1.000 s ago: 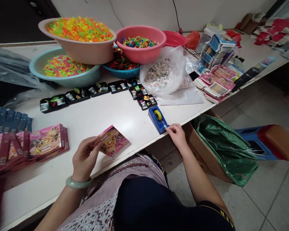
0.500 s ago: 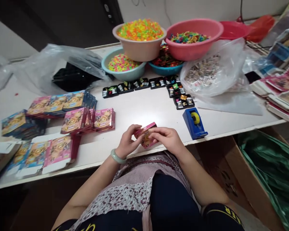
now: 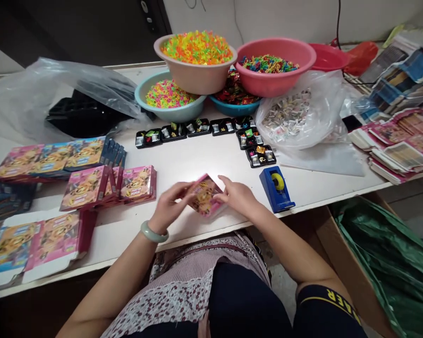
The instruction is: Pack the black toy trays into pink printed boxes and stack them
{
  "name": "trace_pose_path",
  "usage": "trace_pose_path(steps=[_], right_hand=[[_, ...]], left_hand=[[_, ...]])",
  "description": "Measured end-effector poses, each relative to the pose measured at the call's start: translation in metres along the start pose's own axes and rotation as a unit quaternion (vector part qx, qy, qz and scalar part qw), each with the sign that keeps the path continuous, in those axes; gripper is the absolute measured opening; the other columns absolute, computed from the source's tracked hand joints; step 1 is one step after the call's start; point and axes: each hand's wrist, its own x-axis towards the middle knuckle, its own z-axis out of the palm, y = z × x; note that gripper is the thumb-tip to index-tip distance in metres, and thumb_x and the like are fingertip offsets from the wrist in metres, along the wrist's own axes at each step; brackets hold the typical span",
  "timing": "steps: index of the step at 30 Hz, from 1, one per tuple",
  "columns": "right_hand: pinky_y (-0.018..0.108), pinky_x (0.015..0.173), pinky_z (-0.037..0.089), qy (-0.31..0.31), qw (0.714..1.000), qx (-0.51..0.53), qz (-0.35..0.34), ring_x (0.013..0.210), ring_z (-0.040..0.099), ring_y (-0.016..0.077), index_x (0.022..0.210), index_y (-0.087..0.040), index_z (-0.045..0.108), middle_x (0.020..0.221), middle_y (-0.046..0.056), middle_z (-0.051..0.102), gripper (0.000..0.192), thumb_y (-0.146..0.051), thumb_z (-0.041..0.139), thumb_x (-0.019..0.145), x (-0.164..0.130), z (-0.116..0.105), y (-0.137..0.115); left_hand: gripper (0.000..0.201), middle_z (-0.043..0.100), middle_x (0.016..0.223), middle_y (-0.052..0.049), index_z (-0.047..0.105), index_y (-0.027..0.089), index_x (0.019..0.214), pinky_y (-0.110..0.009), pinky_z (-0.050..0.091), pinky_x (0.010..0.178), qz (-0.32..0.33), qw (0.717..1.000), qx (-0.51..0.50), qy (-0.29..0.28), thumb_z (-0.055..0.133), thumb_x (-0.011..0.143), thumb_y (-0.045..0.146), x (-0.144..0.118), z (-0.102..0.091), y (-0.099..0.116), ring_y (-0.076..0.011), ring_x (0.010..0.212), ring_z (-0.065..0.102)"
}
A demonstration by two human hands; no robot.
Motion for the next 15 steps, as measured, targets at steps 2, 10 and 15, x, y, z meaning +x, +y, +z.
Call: trace_pose_path(steps=[2, 10, 15], right_hand=[[0.027, 0.069, 0.044, 0.021, 0.999, -0.038, 0.006, 0.082, 0.065, 0.0198, 0.127, -0.023, 0.056, 0.091, 0.004, 0.072, 0.042, -0.038, 0.06, 0.088, 0.014, -0.025, 0.023], [0.033, 0.081, 0.044, -0.008, 0.935, -0.302, 0.186, 0.1, 0.063, 0.0259, 0.108, -0.019, 0.067, 0.109, 0.012, 0.069, 0.027, -0.017, 0.05, 0.087, 0.085, -0.1, 0.106], [0.032, 0.078, 0.045, -0.059, 0.932, -0.306, 0.186, 0.095, 0.064, 0.0247, 0.095, -0.02, 0.07, 0.105, 0.01, 0.07, 0.022, -0.013, 0.057, 0.079, 0.092, -0.092, 0.115]], left_hand=[[0.036, 0.064, 0.102, -0.007, 0.059, 0.02, 0.121, -0.031, 0.054, 0.078, -0.018, 0.998, -0.042, 0.053, 0.063, 0.086, 0.028, 0.006, -0.011, -0.007, -0.0164, 0.09, 0.062], [0.04, 0.058, 0.126, -0.01, 0.064, 0.024, 0.111, -0.054, 0.041, 0.106, 0.084, 0.973, 0.146, -0.157, 0.044, 0.083, 0.003, -0.016, -0.049, -0.044, -0.027, 0.132, 0.041], [0.05, 0.054, 0.132, -0.011, 0.056, 0.024, 0.126, -0.053, 0.043, 0.102, 0.072, 0.953, 0.259, -0.139, 0.043, 0.084, 0.003, -0.033, -0.035, -0.052, -0.0282, 0.127, 0.043]])
